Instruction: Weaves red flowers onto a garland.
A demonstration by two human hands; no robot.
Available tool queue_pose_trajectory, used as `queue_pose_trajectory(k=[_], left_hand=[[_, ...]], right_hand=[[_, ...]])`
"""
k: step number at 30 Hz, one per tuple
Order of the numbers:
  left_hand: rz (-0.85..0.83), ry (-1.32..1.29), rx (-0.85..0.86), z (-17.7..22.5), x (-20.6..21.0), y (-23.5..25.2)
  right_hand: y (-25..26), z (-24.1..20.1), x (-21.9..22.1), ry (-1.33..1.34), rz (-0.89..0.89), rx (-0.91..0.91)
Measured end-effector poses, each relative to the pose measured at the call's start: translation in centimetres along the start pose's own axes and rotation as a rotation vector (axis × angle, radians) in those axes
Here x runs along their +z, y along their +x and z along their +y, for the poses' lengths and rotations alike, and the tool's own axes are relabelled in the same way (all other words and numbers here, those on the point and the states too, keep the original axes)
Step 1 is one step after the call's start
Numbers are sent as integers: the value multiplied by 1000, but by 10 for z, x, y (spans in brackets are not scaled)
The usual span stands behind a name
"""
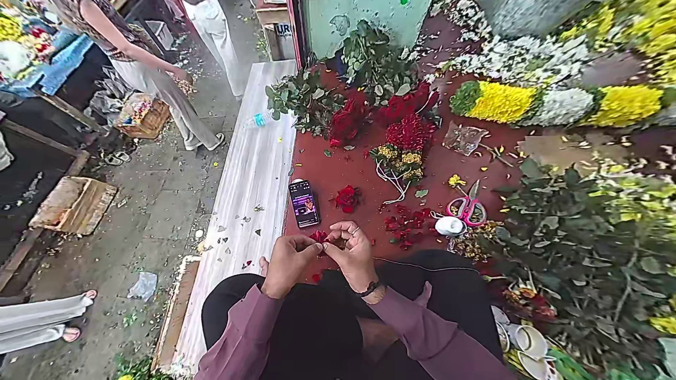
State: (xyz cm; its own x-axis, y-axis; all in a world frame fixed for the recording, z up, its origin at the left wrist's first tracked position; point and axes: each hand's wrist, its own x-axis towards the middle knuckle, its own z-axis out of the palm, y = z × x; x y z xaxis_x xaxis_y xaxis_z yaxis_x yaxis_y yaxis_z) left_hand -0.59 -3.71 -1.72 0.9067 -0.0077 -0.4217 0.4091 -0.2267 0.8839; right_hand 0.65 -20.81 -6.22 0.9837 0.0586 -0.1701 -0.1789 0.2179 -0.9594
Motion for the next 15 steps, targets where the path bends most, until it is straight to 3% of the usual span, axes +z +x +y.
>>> queue_pose_trajectory(k=[6,9,11,13,15], left_hand=[[55,149,-61,0,-8,2],[48,254,-105,5,-20,4],[36,318,-105,13,-26,3],[55,385,-107,24,-36,-2],[98,462,-118,34,-45,-7]], right_hand=[[5,1,-14,-123,-62,29],[15,4,-25,-384,-316,6],[19,8,-31,-414,-469,24],[21,3,-34,-451,-525,6],[24,-3,-36,-530,-539,-125]])
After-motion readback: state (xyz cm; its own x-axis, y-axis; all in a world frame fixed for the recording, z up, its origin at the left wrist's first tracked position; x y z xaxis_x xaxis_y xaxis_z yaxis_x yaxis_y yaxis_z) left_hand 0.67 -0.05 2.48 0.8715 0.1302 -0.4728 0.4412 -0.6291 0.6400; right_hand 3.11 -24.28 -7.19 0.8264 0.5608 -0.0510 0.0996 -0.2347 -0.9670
